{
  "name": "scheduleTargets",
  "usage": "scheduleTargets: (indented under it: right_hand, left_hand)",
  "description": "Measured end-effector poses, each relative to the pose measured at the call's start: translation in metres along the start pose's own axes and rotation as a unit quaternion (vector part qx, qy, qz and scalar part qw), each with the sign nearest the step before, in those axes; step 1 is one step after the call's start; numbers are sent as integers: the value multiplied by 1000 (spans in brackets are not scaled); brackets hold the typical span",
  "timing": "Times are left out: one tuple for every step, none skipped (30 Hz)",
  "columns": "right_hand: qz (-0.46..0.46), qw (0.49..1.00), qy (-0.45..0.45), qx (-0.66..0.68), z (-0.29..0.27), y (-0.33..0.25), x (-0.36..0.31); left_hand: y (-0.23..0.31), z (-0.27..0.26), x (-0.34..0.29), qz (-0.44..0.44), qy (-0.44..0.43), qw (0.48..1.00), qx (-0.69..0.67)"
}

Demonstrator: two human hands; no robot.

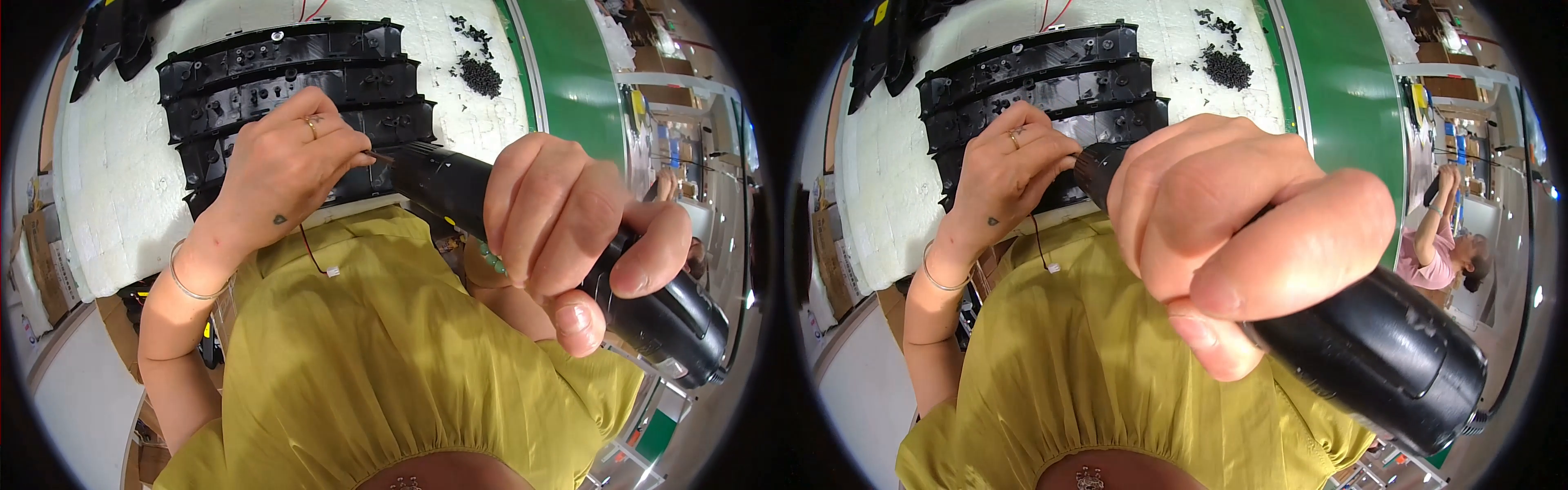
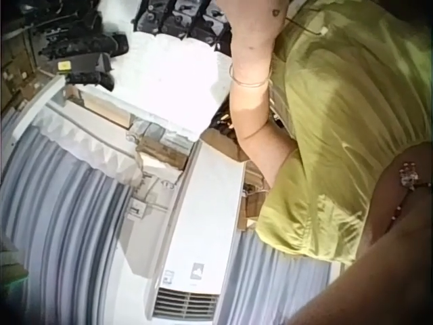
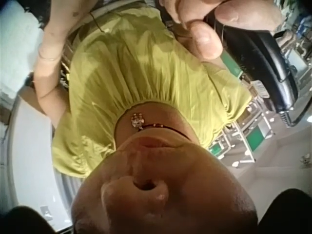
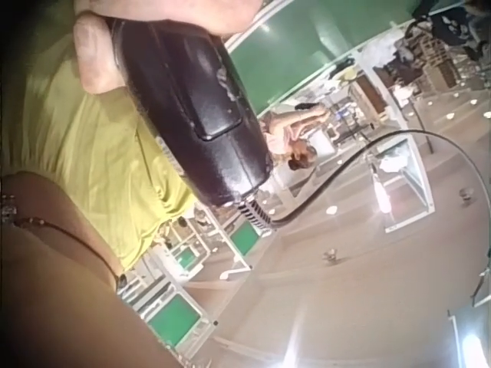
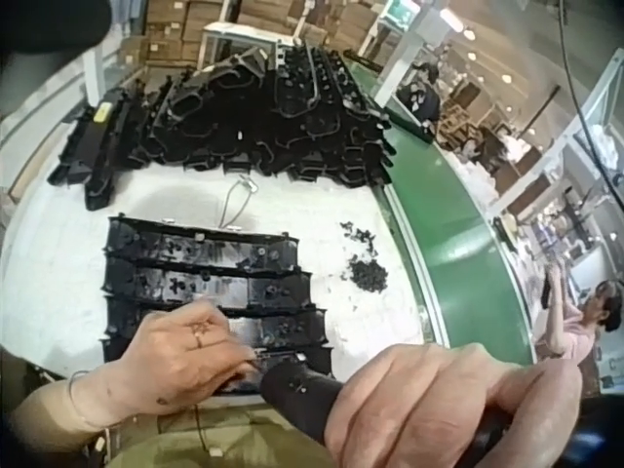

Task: Assembling small circuit boards onto plastic parts using an electric screwdriver.

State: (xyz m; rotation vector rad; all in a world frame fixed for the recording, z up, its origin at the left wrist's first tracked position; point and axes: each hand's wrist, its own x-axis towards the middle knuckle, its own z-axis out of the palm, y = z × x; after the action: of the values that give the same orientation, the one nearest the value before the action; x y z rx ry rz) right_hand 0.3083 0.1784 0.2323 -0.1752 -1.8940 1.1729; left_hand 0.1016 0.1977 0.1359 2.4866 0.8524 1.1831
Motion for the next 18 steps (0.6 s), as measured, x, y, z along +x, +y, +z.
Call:
scheduleTargets:
  right_hand:
    - [-16, 1000, 22, 11, 1, 3, 0]
    - [-31, 998, 43, 22, 4, 7, -1]
    - [-38, 996, 73, 30, 8, 10, 0]
    - [-38, 996, 71, 33, 9, 9, 1]
    - [-33, 995, 85, 42, 10, 8, 2]
    - [-28, 994, 98, 50, 11, 7, 2]
    - [-36, 990, 124, 51, 16, 8, 3]
    - [-36, 990, 123, 52, 15, 8, 3]
    - [-43, 991, 116, 48, 13, 7, 4]
    - [-50, 992, 109, 44, 12, 6, 4]
    - [-49, 992, 108, 44, 12, 6, 5]
    - [-54, 992, 102, 49, 11, 5, 6]
    - [-58, 992, 96, 54, 11, 4, 7]
    - [-63, 992, 90, 59, 10, 4, 8]
    - [-62, 992, 94, 54, 11, 4, 7]
    - [-62, 992, 94, 55, 10, 5, 7]
    - [-59, 992, 97, 58, 10, 5, 7]
    - [-56, 991, 101, 60, 10, 5, 6]
  left_hand:
    - [0, -2, -2, -12, 2, 1000, -25]
    - [0, -4, -4, -24, 5, 998, -51]
    - [-1, -5, -5, -26, 5, 998, -51]
    - [-1, -7, -7, -29, 12, 998, -58]
    - [0, -8, -9, -31, 19, 997, -66]
    - [0, -10, -10, -34, 20, 997, -63]
    - [0, -11, -10, -34, 26, 997, -63]
    - [0, -11, -10, -34, 33, 997, -62]
    - [0, -12, -11, -35, 34, 997, -61]
    - [0, -12, -11, -44, 34, 996, -64]
    - [0, -12, -12, -53, 34, 996, -67]
    - [0, -12, -12, -54, 34, 996, -67]
    - [0, -12, -12, -53, 40, 995, -73]
    - [0, -12, -12, -52, 46, 994, -80]
    - [0, -12, -12, -51, 46, 994, -80]
    - [0, -12, -11, -47, 49, 995, -78]
    - [0, -13, -11, -42, 51, 995, -77]
    - [1, -12, -11, -43, 51, 995, -76]
